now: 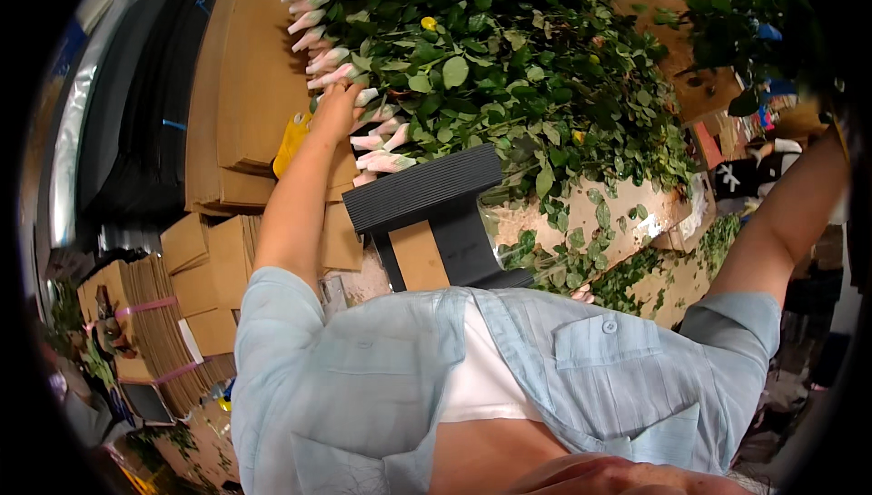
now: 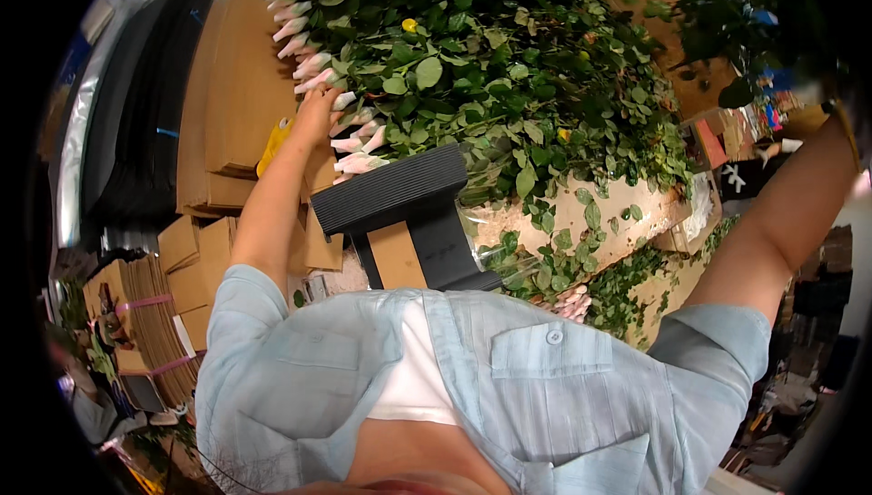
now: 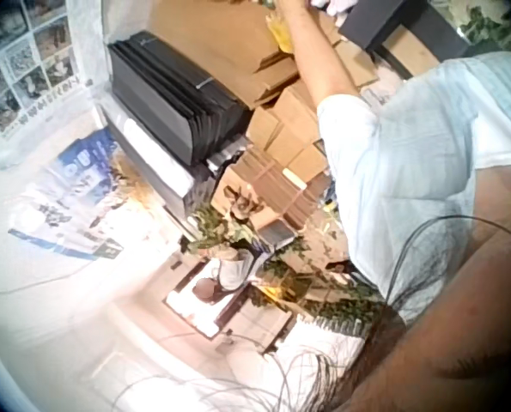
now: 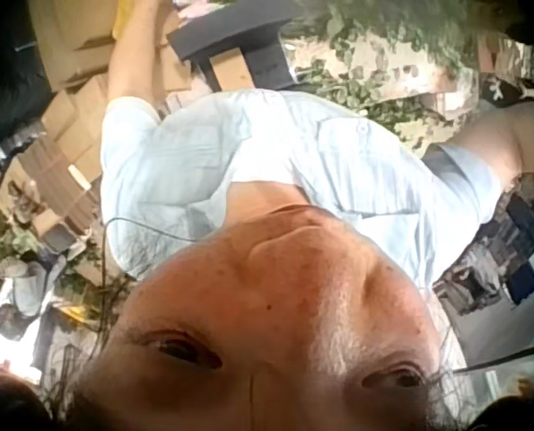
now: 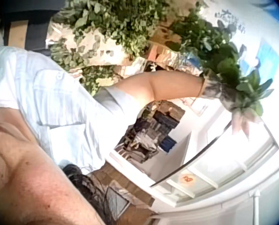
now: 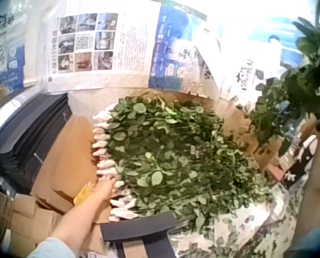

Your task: The person arranges pink flowers and green leaves into a black rectangular box, securing them with cardboard and tape. They then place the box into a clear plastic bag and seal it with tape.

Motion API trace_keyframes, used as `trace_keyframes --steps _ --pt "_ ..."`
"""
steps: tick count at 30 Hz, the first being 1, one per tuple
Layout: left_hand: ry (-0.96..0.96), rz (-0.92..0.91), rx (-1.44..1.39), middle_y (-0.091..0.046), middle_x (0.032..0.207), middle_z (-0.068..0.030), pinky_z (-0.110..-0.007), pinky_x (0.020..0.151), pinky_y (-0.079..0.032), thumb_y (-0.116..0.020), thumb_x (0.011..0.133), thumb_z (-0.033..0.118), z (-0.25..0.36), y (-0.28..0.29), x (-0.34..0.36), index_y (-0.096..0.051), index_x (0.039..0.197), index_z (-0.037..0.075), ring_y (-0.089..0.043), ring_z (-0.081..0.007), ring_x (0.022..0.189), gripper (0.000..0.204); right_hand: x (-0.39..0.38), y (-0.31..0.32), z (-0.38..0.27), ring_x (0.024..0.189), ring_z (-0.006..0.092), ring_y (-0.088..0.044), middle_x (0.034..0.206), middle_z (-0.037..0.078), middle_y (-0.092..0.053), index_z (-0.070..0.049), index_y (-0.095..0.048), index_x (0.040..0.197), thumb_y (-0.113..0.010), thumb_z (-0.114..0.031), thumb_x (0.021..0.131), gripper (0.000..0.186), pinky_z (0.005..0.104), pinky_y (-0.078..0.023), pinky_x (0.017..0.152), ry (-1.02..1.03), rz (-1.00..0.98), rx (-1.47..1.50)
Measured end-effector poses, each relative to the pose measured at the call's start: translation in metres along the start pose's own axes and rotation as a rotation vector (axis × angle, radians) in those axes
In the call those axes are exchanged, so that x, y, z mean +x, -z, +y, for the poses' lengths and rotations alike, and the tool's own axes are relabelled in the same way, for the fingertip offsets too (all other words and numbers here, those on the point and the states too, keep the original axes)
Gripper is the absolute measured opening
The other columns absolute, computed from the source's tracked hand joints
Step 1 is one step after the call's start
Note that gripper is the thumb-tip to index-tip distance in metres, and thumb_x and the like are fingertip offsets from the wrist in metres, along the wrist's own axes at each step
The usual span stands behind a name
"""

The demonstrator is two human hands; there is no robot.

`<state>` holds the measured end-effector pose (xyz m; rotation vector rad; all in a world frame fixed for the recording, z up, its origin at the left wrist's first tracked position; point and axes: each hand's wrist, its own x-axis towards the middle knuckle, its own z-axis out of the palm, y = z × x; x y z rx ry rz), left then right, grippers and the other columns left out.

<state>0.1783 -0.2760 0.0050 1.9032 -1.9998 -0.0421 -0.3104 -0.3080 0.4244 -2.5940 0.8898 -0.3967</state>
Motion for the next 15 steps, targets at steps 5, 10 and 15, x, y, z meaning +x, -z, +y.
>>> trace_keyframes --steps 5,10,15 --pt "0.178 0.166 -0.218 -0.068 0.107 -0.0202 -0.046 0.086 -0.051 -0.068 0.082 0.024 0.024 0.073 0.058 -0.062 0.121 0.008 -0.065 -0.0377 0.1 0.043 -0.018 -0.012 -0.038 0.091 0.0324 -0.065 0.107 0.017 -0.058 -0.003 -0.054 0.121 -0.074 -0.02 0.076 0.052 0.0387 -0.055 0.074 0.076 0.151 -0.119" --pt "-0.044 -0.251 0.187 -0.067 0.115 -0.0206 -0.047 0.089 -0.049 -0.072 0.084 0.029 -0.009 0.129 0.066 -0.06 0.128 0.008 -0.064 -0.0384 0.104 0.051 0.011 -0.061 -0.086 0.086 0.033 -0.065 0.098 0.015 -0.06 -0.005 -0.058 0.115 -0.076 -0.019 0.071 0.049 0.0388 -0.054 0.07 0.328 0.329 -0.081" --pt "-0.064 0.422 -0.438 -0.069 0.104 -0.0134 -0.033 0.077 -0.053 -0.067 0.092 0.033 0.131 0.245 -0.072 -0.059 0.128 0.001 -0.068 -0.0225 0.087 0.049 0.031 -0.147 -0.116 0.081 0.0337 -0.065 0.089 0.013 -0.062 -0.007 -0.062 0.109 -0.077 -0.017 0.067 0.046 0.0389 -0.053 0.067 0.565 0.435 0.022"
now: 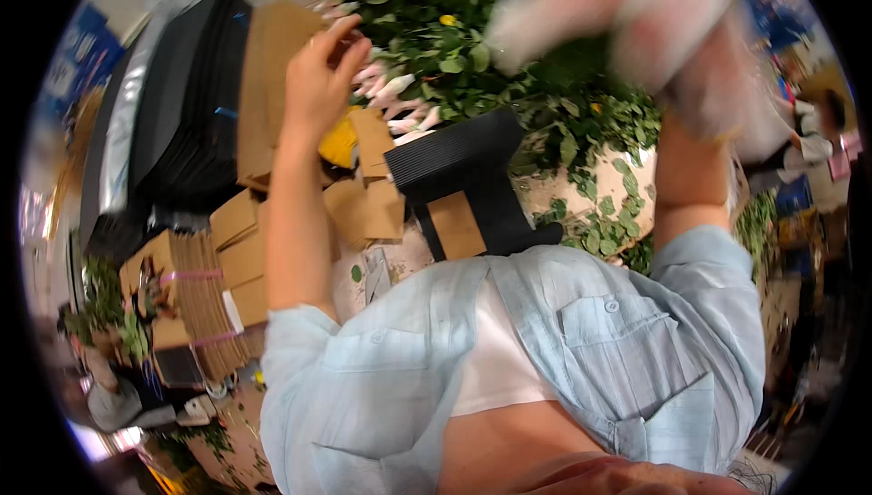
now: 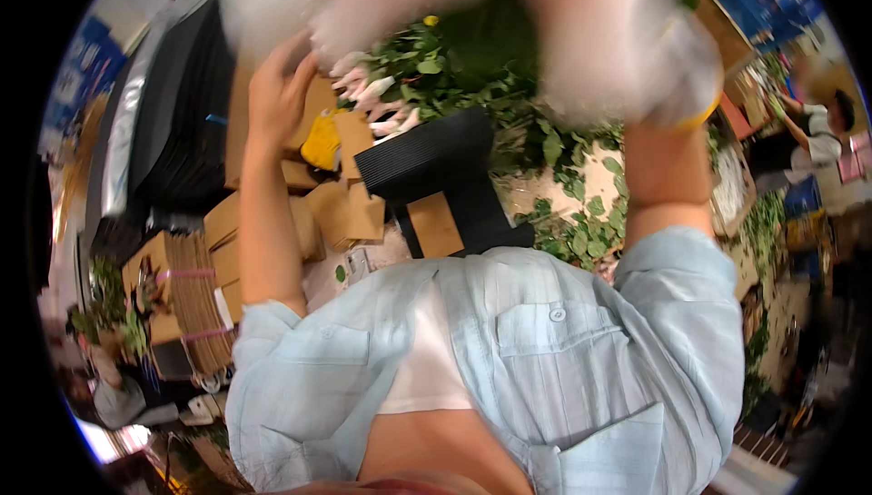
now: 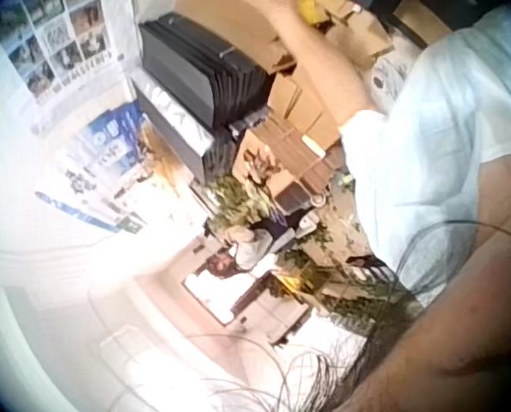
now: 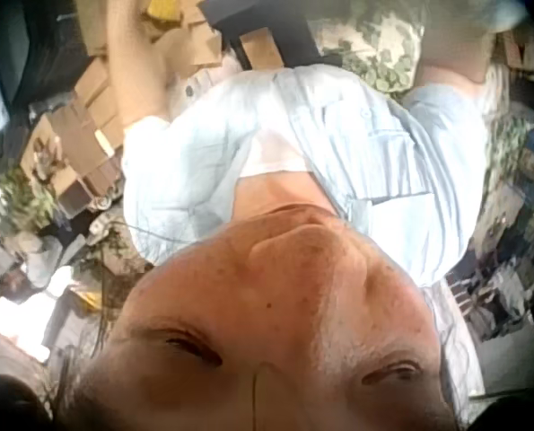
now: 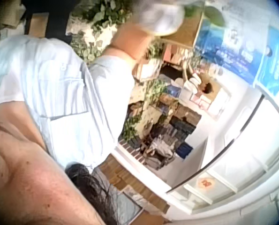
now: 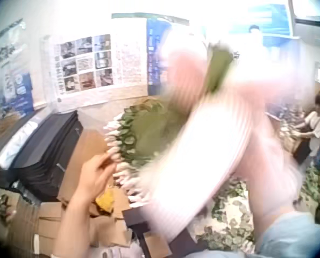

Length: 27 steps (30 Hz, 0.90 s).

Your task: The person arranges pink flowers and green leaves into a black rectangular box, securing them with cardboard and tape. They then place the box into a clear plastic bag and seal it with tape.

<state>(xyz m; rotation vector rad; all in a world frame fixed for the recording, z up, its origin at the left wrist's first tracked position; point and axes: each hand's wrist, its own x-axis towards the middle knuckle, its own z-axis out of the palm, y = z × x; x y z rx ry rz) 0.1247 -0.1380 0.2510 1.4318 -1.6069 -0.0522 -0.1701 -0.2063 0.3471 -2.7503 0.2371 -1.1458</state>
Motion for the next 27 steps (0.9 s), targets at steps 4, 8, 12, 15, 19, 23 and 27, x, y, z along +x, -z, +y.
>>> trace_keyframes --steps 4,8,12,15,19,23,27 --pt "0.024 0.188 -0.824 -0.067 0.096 -0.007 -0.026 0.074 -0.051 -0.066 0.094 0.039 0.086 0.016 -0.128 -0.059 0.125 -0.002 -0.063 -0.0124 0.085 0.052 -0.034 -0.072 -0.008 0.077 0.0343 -0.065 0.081 0.012 -0.064 -0.009 -0.065 0.105 -0.079 -0.016 0.064 0.044 0.0389 -0.052 0.064 0.038 -0.152 0.144" --pt "0.473 0.166 -0.768 -0.067 0.1 -0.0062 -0.023 0.077 -0.051 -0.07 0.092 0.017 0.101 0.001 -0.179 -0.058 0.122 -0.003 -0.062 -0.0087 0.089 0.038 -0.051 -0.11 -0.028 0.072 0.0345 -0.065 0.083 0.011 -0.067 -0.009 -0.062 0.118 -0.079 -0.018 0.069 0.053 0.0396 -0.052 0.061 0.163 -0.342 0.239" --pt "0.495 0.288 -0.695 -0.07 0.084 -0.0061 -0.022 0.068 -0.051 -0.069 0.091 0.008 0.108 -0.005 -0.185 -0.067 0.103 -0.003 -0.065 -0.0109 0.076 0.017 -0.057 -0.118 -0.034 0.075 0.0336 -0.066 0.082 0.012 -0.067 -0.008 -0.064 0.114 -0.081 -0.016 0.068 0.05 0.0398 -0.053 0.063 0.185 -0.47 0.315" --pt "0.106 0.416 -0.158 -0.065 0.079 -0.0056 -0.022 0.055 -0.046 -0.065 0.094 0.01 0.114 0.005 -0.194 -0.067 0.101 -0.003 -0.056 -0.0093 0.062 0.015 -0.058 -0.12 -0.022 0.074 0.034 -0.066 0.082 0.012 -0.068 -0.009 -0.064 0.112 -0.08 -0.015 0.068 0.047 0.0402 -0.053 0.063 0.132 -0.596 0.221" --pt "0.295 0.342 -0.141 -0.061 0.073 -0.0011 -0.022 0.053 -0.043 -0.067 0.092 0.013 0.116 0.07 -0.221 -0.065 0.085 0.001 -0.053 -0.0081 0.059 0.015 -0.058 -0.112 -0.009 0.076 0.0339 -0.066 0.086 0.013 -0.069 -0.009 -0.064 0.113 -0.08 -0.015 0.068 0.048 0.0395 -0.053 0.064 0.09 -0.591 0.314" --pt "0.51 -0.073 -0.448 -0.059 0.068 -0.0013 -0.025 0.057 -0.044 -0.064 0.095 0.026 0.081 0.035 -0.204 -0.064 0.083 0.001 -0.054 -0.0091 0.062 0.028 -0.056 -0.123 -0.006 0.075 0.0332 -0.067 0.086 0.012 -0.069 -0.007 -0.063 0.116 -0.08 -0.016 0.068 0.052 0.0388 -0.054 0.064 0.267 -0.541 0.3" --pt "0.572 -0.299 -0.706 -0.053 0.062 -0.0016 -0.029 0.054 -0.04 -0.06 0.096 0.032 0.082 0.007 -0.178 -0.061 0.077 0.001 -0.049 -0.0113 0.06 0.036 -0.054 -0.123 -0.009 0.073 0.0325 -0.067 0.085 0.012 -0.069 -0.005 -0.063 0.117 -0.079 -0.018 0.068 0.052 0.0386 -0.053 0.063 0.306 -0.537 0.306"
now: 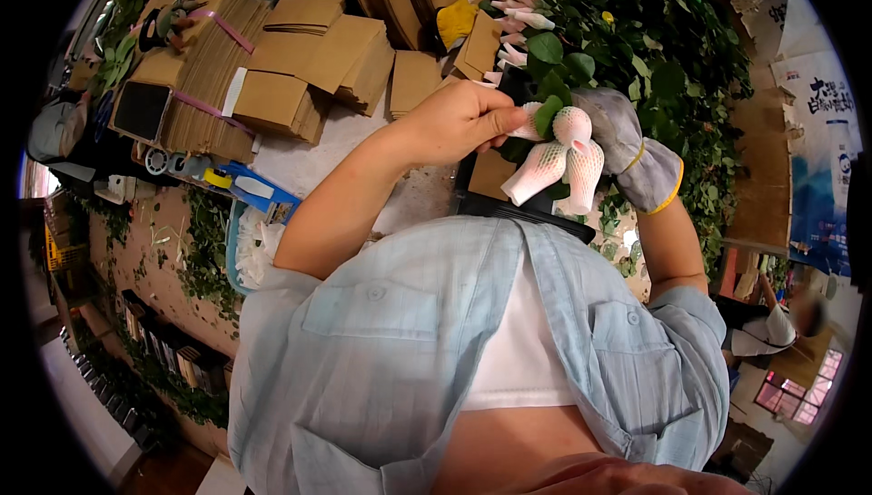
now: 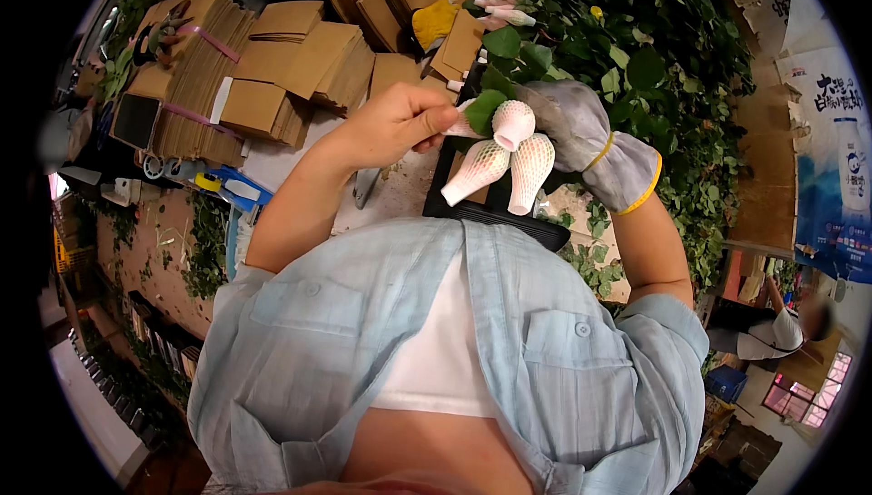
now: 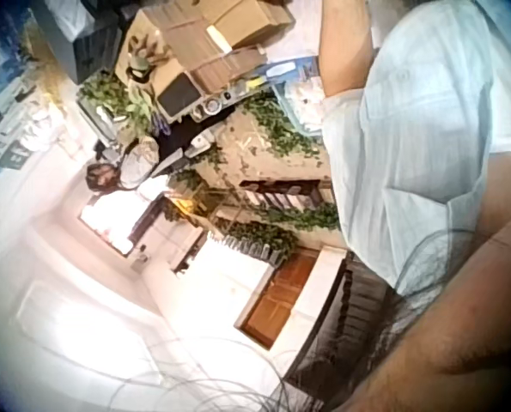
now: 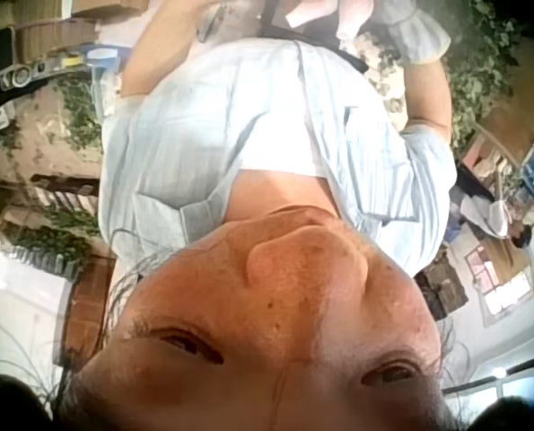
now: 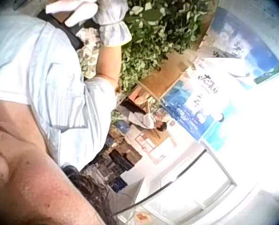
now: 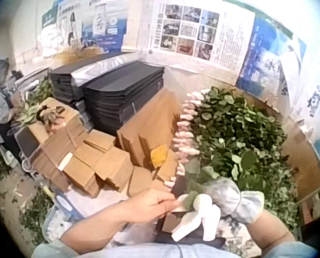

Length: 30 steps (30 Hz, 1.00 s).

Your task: The person arranges pink flowers and green leaves into a black rectangular box, securing them with cardboard and tape. They then place the box into a clear plastic bag and seal it with tape.

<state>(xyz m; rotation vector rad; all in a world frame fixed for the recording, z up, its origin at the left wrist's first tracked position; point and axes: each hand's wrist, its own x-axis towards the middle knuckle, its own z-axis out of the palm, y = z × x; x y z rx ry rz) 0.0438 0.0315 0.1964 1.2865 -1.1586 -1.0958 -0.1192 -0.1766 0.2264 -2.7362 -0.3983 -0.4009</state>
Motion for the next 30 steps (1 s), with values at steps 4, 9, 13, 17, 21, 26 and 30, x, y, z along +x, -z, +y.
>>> trace_keyframes --steps 4,9,13,17,21,26,30 --pt "-0.195 0.192 0.061 -0.051 0.061 -0.0039 -0.029 0.055 -0.038 -0.06 0.096 0.031 -0.001 -0.004 -0.03 -0.057 0.072 0.001 -0.046 -0.0123 0.06 0.038 0.008 0.006 0.009 0.074 0.0324 -0.067 0.086 0.011 -0.069 -0.007 -0.065 0.113 -0.078 -0.023 0.07 0.047 0.0386 -0.053 0.064 -0.015 -0.082 0.096" --pt "0.151 0.218 0.964 -0.062 0.082 -0.0157 -0.035 0.069 -0.046 -0.074 0.081 0.038 -0.013 0.051 -0.11 -0.062 0.094 -0.002 -0.061 -0.0264 0.078 0.044 0.003 -0.009 0.027 0.076 0.0316 -0.067 0.086 0.009 -0.07 -0.009 -0.065 0.11 -0.075 -0.025 0.074 0.041 0.0386 -0.054 0.066 -0.133 -0.09 0.039" --pt "-0.271 0.346 0.7 -0.065 0.096 -0.0168 -0.041 0.086 -0.048 -0.078 0.075 0.028 0.009 -0.023 -0.061 -0.062 0.104 0.001 -0.062 -0.0358 0.093 0.043 0.028 -0.023 0.021 0.08 0.0311 -0.069 0.092 0.01 -0.071 -0.009 -0.066 0.112 -0.073 -0.027 0.076 0.041 0.0384 -0.055 0.071 -0.052 -0.114 0.037" --pt "-0.138 0.195 0.748 -0.065 0.096 -0.0118 -0.04 0.081 -0.05 -0.076 0.076 0.017 0.024 0.026 -0.105 -0.064 0.107 0.003 -0.063 -0.0303 0.091 0.036 0.025 -0.018 0.021 0.082 0.0305 -0.07 0.094 0.01 -0.071 -0.009 -0.066 0.113 -0.072 -0.028 0.078 0.04 0.0376 -0.056 0.072 -0.166 -0.162 0.123" --pt "-0.194 0.309 0.76 -0.065 0.09 -0.0107 -0.038 0.072 -0.051 -0.074 0.075 0.01 0.044 0.011 -0.074 -0.066 0.101 0.002 -0.063 -0.0299 0.081 0.029 0.038 -0.024 0.006 0.077 0.0276 -0.069 0.085 0.008 -0.07 -0.009 -0.065 0.11 -0.07 -0.026 0.081 0.034 0.038 -0.055 0.067 -0.056 -0.166 -0.121" --pt "-0.519 0.305 1.043 -0.062 0.084 -0.007 -0.039 0.073 -0.05 -0.075 0.069 0.019 0.053 0.016 -0.088 -0.064 0.093 0.008 -0.063 -0.0267 0.08 0.028 0.032 -0.023 0.021 0.082 0.0273 -0.07 0.093 0.009 -0.071 -0.011 -0.063 0.12 -0.07 -0.025 0.082 0.041 0.0359 -0.057 0.072 -0.143 -0.149 -0.032" --pt "-0.285 0.188 1.124 -0.063 0.107 -0.0088 -0.034 0.078 -0.05 -0.073 0.069 0.013 0.055 -0.005 -0.063 -0.065 0.115 0.01 -0.061 -0.0243 0.095 0.047 0.043 -0.025 0.016 0.082 0.0278 -0.07 0.097 0.009 -0.072 -0.01 -0.066 0.116 -0.072 -0.025 0.081 0.038 0.0346 -0.057 0.071 -0.139 -0.125 -0.123"
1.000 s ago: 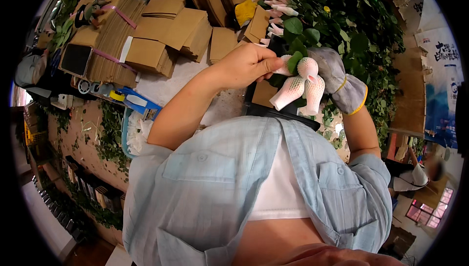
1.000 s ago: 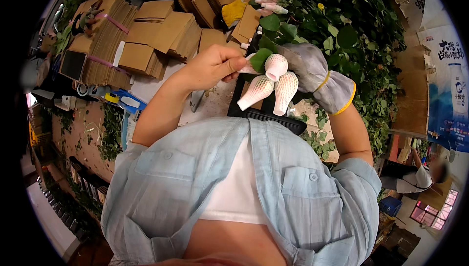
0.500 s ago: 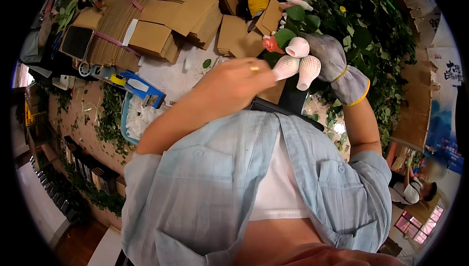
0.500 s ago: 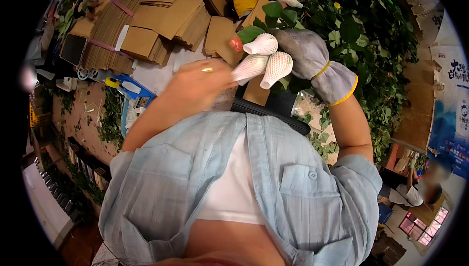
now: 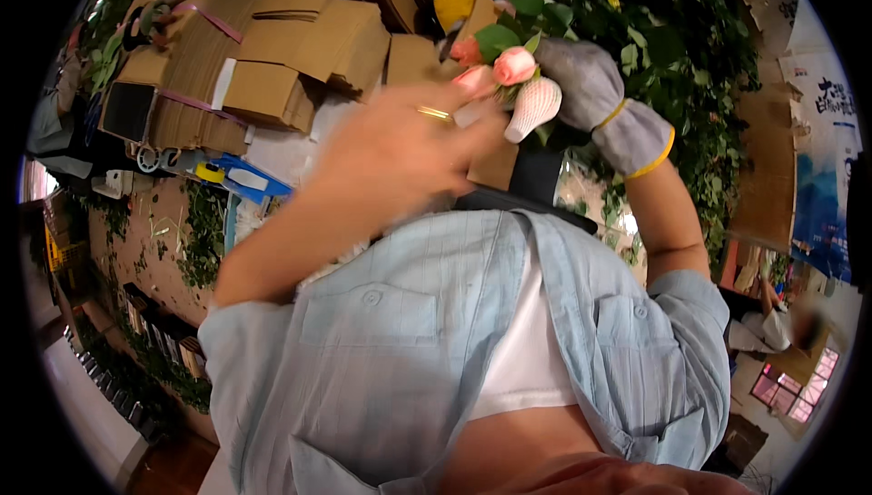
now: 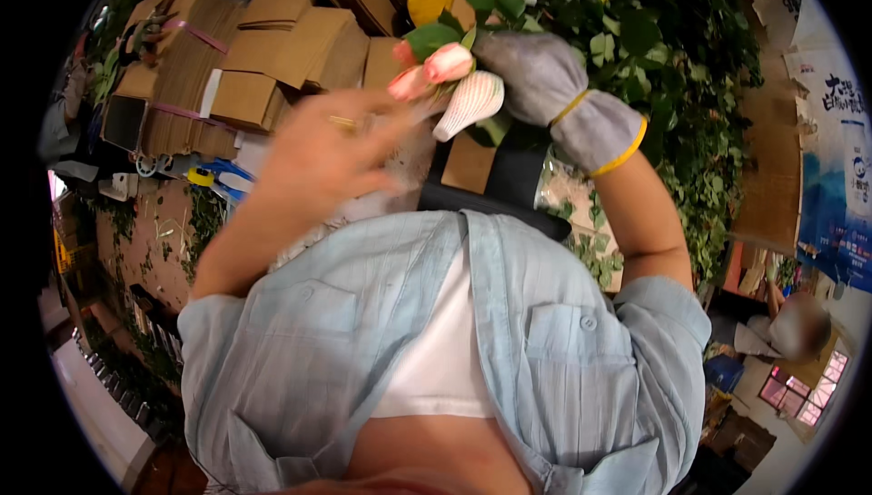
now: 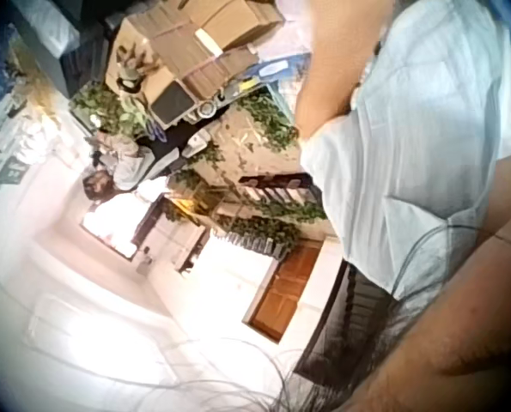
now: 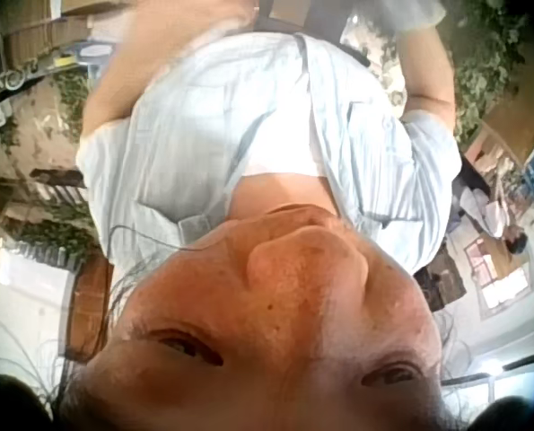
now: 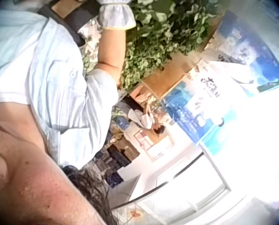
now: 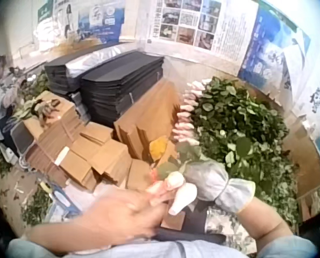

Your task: The person arranges pink flowers and green leaves into a black rectangular box, securing them with cardboard and tape. They then place the box into a clear plastic bag and seal it with tape.

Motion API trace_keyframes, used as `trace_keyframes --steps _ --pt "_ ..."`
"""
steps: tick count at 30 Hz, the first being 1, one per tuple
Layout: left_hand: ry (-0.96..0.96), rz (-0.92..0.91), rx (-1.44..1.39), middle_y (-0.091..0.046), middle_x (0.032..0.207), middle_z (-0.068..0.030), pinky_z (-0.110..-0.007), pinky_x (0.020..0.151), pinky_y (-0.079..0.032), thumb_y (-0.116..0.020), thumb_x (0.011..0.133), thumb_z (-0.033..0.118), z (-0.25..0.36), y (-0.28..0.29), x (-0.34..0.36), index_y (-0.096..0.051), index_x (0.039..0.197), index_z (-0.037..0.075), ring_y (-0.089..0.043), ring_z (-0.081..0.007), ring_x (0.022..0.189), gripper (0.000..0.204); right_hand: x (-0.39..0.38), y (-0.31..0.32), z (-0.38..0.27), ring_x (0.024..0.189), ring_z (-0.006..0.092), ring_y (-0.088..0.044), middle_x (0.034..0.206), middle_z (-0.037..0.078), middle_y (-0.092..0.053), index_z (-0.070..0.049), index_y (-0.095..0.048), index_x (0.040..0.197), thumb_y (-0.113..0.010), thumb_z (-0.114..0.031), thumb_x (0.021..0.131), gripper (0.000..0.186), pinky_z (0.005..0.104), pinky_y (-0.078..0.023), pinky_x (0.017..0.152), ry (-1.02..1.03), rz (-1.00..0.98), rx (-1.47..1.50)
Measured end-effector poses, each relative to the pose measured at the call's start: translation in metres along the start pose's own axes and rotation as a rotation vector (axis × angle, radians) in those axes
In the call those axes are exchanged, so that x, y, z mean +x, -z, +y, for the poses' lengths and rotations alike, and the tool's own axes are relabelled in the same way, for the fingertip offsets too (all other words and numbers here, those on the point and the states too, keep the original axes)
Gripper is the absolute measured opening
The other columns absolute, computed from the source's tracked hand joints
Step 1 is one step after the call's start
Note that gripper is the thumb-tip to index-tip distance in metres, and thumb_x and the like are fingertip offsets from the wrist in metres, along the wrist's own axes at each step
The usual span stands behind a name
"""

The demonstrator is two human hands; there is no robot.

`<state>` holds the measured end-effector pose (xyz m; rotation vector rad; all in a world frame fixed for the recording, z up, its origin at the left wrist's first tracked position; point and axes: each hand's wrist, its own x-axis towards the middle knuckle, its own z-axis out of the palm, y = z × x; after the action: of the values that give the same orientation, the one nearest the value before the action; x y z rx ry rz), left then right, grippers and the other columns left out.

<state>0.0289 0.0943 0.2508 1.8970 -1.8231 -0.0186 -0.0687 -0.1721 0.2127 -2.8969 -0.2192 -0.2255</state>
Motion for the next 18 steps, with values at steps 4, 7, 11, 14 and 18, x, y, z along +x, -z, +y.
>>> trace_keyframes --steps 4,7,11,14,18 --pt "-0.332 0.072 0.161 -0.063 0.103 -0.0093 -0.034 0.077 -0.051 -0.072 0.072 0.017 -0.003 -0.021 0.001 -0.066 0.109 0.007 -0.062 -0.0224 0.095 0.039 -0.001 -0.001 0.012 0.077 0.0243 -0.069 0.09 0.01 -0.071 -0.006 -0.068 0.108 -0.069 -0.018 0.083 0.027 0.0321 -0.055 0.069 0.007 0.136 0.076" --pt "-0.118 -0.14 0.108 -0.064 0.099 -0.0114 -0.035 0.073 -0.052 -0.072 0.075 0.019 -0.037 -0.015 -0.045 -0.065 0.103 0.004 -0.062 -0.0246 0.091 0.031 -0.014 0.013 0.025 0.08 0.025 -0.068 0.093 0.011 -0.07 -0.004 -0.067 0.107 -0.069 -0.013 0.081 0.027 0.0333 -0.054 0.071 -0.03 0.178 0.086" --pt "0.064 0.065 -0.105 -0.064 0.085 -0.0136 -0.041 0.069 -0.05 -0.07 0.084 0.027 -0.062 -0.056 -0.007 -0.064 0.089 0.001 -0.061 -0.0346 0.081 0.027 -0.009 0.021 0.028 0.08 0.0282 -0.067 0.095 0.011 -0.07 -0.002 -0.067 0.105 -0.071 -0.01 0.078 0.029 0.0363 -0.054 0.074 0.009 0.251 0.045" --pt "0.04 -0.084 -0.497 -0.061 0.076 -0.0131 -0.043 0.064 -0.048 -0.066 0.085 0.03 -0.044 -0.05 0.039 -0.06 0.08 0.002 -0.06 -0.0352 0.071 0.029 -0.009 0.03 0.027 0.087 0.0274 -0.07 0.099 0.015 -0.07 -0.001 -0.064 0.113 -0.069 -0.019 0.084 0.035 0.0368 -0.056 0.073 -0.007 0.165 0.394" --pt "0.203 -0.381 -0.127 -0.059 0.068 -0.0146 -0.046 0.061 -0.047 -0.062 0.091 0.035 -0.073 -0.021 -0.034 -0.06 0.07 0.003 -0.058 -0.0371 0.068 0.038 -0.036 0.084 0.033 0.087 0.0296 -0.069 0.097 0.016 -0.07 -0.002 -0.064 0.112 -0.068 -0.022 0.085 0.034 0.038 -0.055 0.073 -0.11 0.114 0.507"
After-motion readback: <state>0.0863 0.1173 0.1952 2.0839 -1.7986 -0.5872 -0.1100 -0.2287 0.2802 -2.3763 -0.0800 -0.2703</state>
